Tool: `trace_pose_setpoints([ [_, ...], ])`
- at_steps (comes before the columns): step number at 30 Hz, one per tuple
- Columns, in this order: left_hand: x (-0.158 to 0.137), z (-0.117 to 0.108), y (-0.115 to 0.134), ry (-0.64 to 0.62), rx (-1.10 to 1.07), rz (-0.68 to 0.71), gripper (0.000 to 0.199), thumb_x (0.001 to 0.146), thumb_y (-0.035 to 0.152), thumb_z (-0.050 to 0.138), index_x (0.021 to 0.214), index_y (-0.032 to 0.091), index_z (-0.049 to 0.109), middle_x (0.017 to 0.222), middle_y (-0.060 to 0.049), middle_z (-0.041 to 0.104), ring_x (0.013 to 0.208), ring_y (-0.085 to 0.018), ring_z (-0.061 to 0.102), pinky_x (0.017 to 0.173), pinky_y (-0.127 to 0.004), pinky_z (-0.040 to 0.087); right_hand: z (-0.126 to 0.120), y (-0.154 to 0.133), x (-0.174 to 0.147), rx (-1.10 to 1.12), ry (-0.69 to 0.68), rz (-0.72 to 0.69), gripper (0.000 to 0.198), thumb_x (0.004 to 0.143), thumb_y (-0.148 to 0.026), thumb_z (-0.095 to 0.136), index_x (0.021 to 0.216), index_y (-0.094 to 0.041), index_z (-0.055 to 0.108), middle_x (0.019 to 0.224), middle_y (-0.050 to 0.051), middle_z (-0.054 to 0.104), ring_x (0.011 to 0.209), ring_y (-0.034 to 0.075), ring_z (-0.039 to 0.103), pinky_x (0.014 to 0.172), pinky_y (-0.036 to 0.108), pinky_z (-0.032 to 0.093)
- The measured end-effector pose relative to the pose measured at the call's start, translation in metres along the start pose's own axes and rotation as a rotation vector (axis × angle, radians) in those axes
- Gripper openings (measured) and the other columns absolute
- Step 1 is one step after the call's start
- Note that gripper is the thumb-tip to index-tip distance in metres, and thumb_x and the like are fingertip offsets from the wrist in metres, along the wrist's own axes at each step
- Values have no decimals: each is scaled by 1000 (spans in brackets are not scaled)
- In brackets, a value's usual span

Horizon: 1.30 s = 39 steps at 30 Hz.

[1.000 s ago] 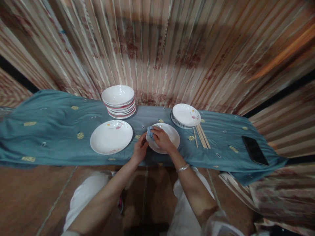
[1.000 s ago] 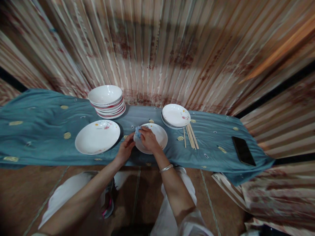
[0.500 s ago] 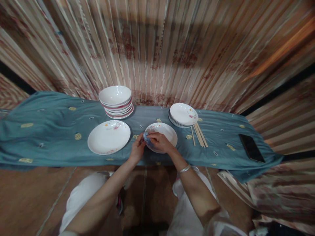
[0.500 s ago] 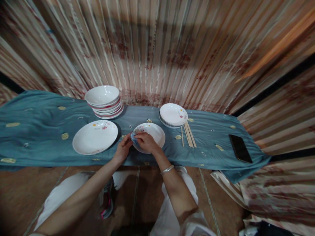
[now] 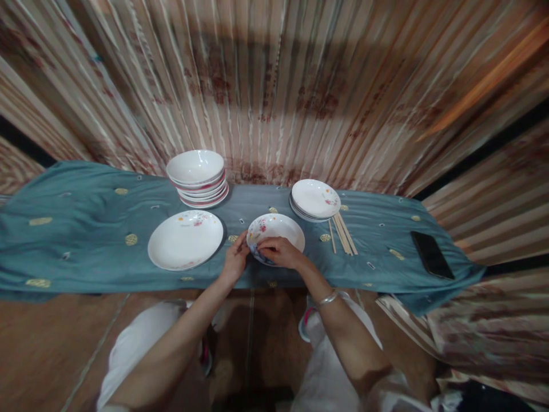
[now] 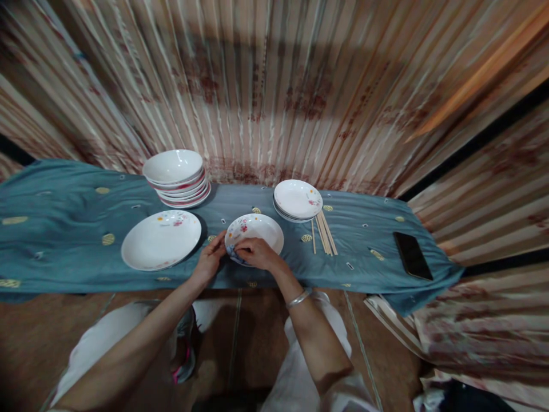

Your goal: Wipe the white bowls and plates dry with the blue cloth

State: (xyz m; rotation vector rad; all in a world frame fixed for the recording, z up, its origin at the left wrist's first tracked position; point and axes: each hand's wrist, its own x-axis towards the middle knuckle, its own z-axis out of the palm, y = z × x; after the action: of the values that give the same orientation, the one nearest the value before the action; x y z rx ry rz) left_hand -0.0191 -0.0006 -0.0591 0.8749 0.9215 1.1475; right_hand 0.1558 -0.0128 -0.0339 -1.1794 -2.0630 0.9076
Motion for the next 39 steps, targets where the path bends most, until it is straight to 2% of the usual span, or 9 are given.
trace_pose_setpoints([
  [9, 0, -1, 1, -21, 54, 7, 56, 58, 26, 78, 112, 17, 70, 109, -9, 75, 110, -28, 65, 103, -43, 45, -8, -9, -19, -39, -37, 60, 22, 90, -17, 55, 78, -16, 74, 77, 1, 72, 72, 13, 62, 70, 21, 45],
  [17, 0, 0, 1, -7, 79, 20, 56, 58, 28, 80, 112, 18, 70, 112, -9, 75, 113, -28, 64, 104, -43, 44, -19, -15, -34, -144, -38, 133, 23, 89, -16, 55, 75, -16, 73, 70, 0, 70, 67, 13, 60, 65, 22, 39],
  [25, 2, -1, 0, -2, 92, 26, 57, 57, 28, 80, 112, 16, 70, 114, -10, 74, 114, -28, 63, 107, -43, 42, -26, -21, -42, -385, 1, 199, 22, 88, -14, 58, 72, -15, 72, 74, 3, 71, 70, 13, 59, 65, 23, 36],
  [33, 3, -2, -2, -1, 97, 34, 56, 59, 31, 81, 112, 17, 70, 114, -9, 74, 114, -28, 63, 107, -42, 40, -28, -19, -45, -683, 24, 323, 20, 92, -21, 58, 83, -16, 74, 87, 10, 75, 86, 20, 65, 74, 28, 45],
  [39, 4, -2, -4, 8, 91, 36, 55, 58, 31, 82, 111, 18, 70, 111, -9, 75, 114, -28, 62, 106, -43, 40, -25, -8, -40, -834, 116, 350, 21, 92, -21, 55, 81, -16, 72, 86, 14, 74, 89, 24, 66, 75, 29, 50],
])
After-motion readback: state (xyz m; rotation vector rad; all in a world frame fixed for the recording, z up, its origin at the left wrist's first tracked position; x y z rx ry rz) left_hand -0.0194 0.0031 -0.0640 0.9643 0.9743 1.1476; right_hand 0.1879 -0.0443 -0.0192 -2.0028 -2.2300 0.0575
